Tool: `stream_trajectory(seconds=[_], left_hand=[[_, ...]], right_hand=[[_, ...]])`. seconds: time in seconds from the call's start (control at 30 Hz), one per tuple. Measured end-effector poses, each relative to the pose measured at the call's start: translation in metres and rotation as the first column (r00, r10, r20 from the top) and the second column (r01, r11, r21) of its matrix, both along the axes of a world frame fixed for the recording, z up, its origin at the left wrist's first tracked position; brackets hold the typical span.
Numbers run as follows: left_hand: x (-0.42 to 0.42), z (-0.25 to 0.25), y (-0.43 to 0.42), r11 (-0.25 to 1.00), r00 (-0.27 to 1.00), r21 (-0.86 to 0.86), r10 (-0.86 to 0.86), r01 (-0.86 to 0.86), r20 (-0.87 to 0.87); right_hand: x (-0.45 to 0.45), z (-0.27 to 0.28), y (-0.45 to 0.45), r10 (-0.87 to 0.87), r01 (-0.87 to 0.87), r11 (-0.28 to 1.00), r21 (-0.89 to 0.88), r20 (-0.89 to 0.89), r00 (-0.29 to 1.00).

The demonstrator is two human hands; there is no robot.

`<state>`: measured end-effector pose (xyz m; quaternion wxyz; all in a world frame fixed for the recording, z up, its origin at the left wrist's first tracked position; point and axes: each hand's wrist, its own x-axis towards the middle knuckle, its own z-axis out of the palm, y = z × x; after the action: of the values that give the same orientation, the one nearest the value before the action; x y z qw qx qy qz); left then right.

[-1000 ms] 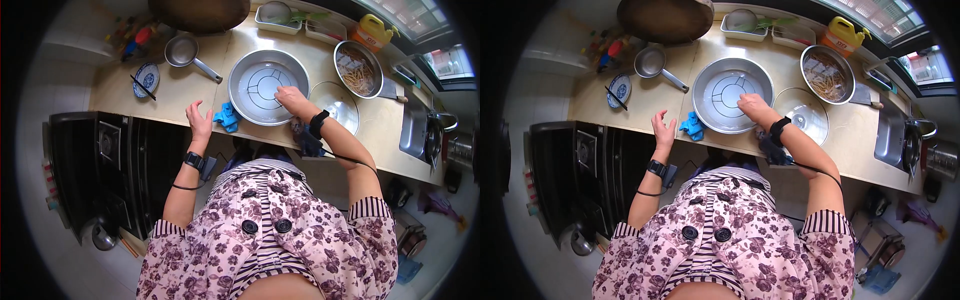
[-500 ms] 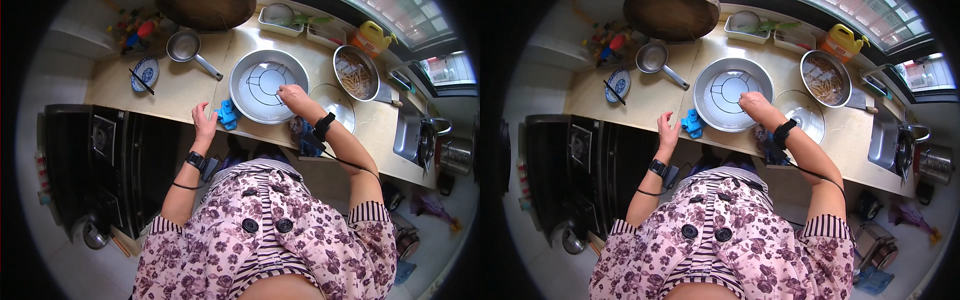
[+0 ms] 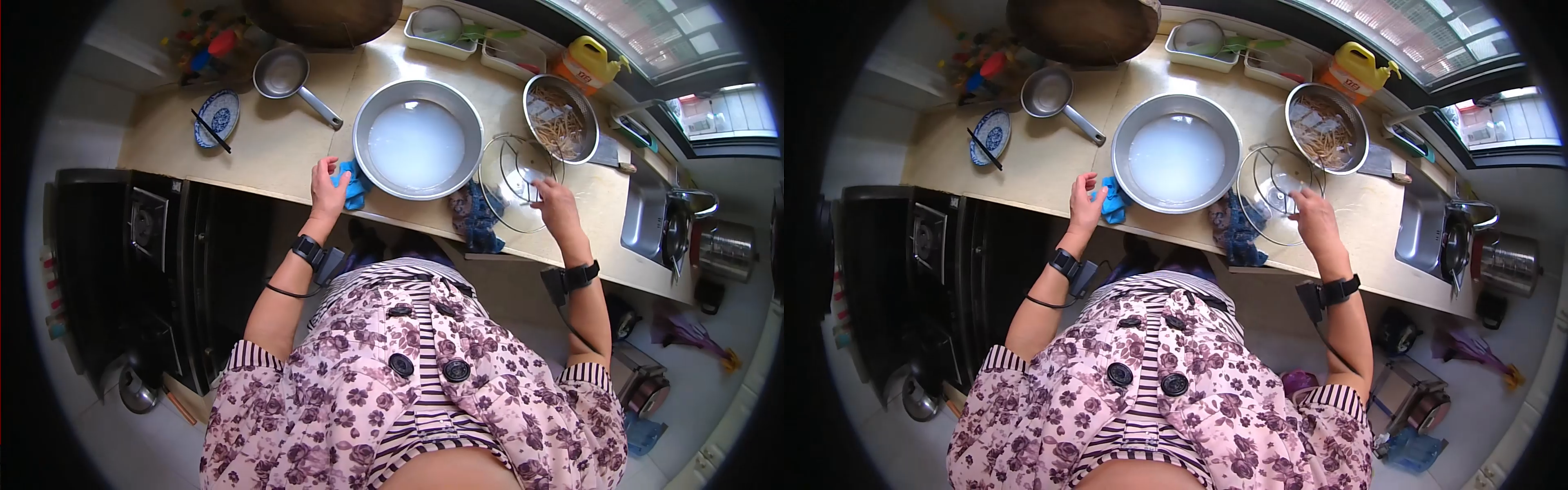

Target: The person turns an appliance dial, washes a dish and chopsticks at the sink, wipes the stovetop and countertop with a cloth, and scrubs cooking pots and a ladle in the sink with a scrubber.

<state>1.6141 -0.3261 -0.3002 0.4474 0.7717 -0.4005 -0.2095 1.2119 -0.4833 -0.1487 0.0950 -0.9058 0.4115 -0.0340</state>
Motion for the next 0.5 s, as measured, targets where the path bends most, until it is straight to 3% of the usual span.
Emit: stream_trajectory(seconds=[0.2, 0.33, 0.4, 0.5], left_hand=[[-0.003, -0.009, -0.013, 0.999, 0.999, -0.001, -0.045, 0.045, 0.000], [-0.004, -0.007, -0.026, 0.994, 0.954, 0.093, -0.035, 0.065, -0.298], [-0.004, -0.009, -0.033, 0.989, 0.855, 0.119, -0.012, 0.086, -0.518], [-0.004, -0.015, -0.041, 0.977, 0.728, 0.114, -0.053, 0.178, -0.683]], right_hand=[[-0.043, -0.050, 0.005, -0.155, 0.158, 0.976, 0.151, -0.027, 0.987], [-0.044, -0.060, 0.001, -0.181, 0.173, 0.974, 0.146, 0.041, 0.983], [-0.044, -0.060, 0.000, -0.188, 0.184, 0.971, 0.151, 0.011, 0.982], [-0.042, -0.059, -0.004, -0.200, 0.196, 0.963, 0.184, 0.004, 0.980]])
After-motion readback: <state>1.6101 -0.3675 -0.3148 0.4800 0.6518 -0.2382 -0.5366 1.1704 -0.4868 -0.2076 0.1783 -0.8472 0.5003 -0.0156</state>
